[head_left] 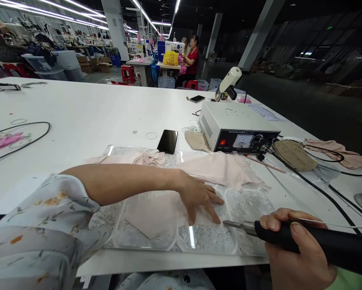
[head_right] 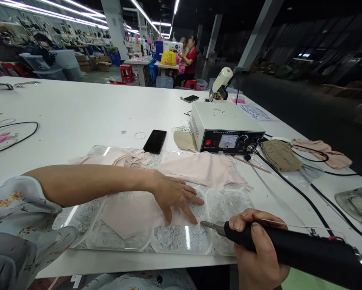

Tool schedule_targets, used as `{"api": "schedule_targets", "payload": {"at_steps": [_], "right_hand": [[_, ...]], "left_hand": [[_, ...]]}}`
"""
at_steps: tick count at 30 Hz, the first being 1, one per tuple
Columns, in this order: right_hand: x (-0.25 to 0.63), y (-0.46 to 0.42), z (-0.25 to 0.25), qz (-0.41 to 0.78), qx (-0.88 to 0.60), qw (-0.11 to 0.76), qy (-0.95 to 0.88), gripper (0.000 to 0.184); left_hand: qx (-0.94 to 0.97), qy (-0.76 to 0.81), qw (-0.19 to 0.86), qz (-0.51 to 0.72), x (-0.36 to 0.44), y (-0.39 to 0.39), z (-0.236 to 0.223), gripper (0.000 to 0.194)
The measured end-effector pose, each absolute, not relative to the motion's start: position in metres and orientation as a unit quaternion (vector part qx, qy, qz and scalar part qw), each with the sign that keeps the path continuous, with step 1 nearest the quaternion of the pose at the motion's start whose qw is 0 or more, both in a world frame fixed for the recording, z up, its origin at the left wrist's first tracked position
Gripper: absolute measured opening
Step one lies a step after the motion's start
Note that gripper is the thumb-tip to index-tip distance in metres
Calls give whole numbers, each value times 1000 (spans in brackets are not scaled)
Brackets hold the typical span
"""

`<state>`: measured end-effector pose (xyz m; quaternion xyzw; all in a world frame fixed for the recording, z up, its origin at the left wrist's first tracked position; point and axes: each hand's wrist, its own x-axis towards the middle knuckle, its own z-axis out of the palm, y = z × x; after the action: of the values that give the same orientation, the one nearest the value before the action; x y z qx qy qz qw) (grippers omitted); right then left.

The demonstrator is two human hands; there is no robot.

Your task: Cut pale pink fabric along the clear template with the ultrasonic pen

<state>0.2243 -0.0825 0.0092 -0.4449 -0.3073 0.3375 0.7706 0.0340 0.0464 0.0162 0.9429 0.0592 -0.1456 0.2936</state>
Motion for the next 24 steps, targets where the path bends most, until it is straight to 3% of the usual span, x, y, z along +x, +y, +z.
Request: {"api": "schedule_targets", "payload": {"at_steps": [3,13,24], "right_hand": [[223,-82,10,335,-441,771,-312,17],[227,-81,7,343,-440,768,-315,14],[225,-91,5,369,-431,782,-259,19]], "left_hand": [[951,42,283,-121,34,49,14,58],[945,61,270,-173,44,49,16,68],[934,74,332,-112,44,53,17,59]]}}
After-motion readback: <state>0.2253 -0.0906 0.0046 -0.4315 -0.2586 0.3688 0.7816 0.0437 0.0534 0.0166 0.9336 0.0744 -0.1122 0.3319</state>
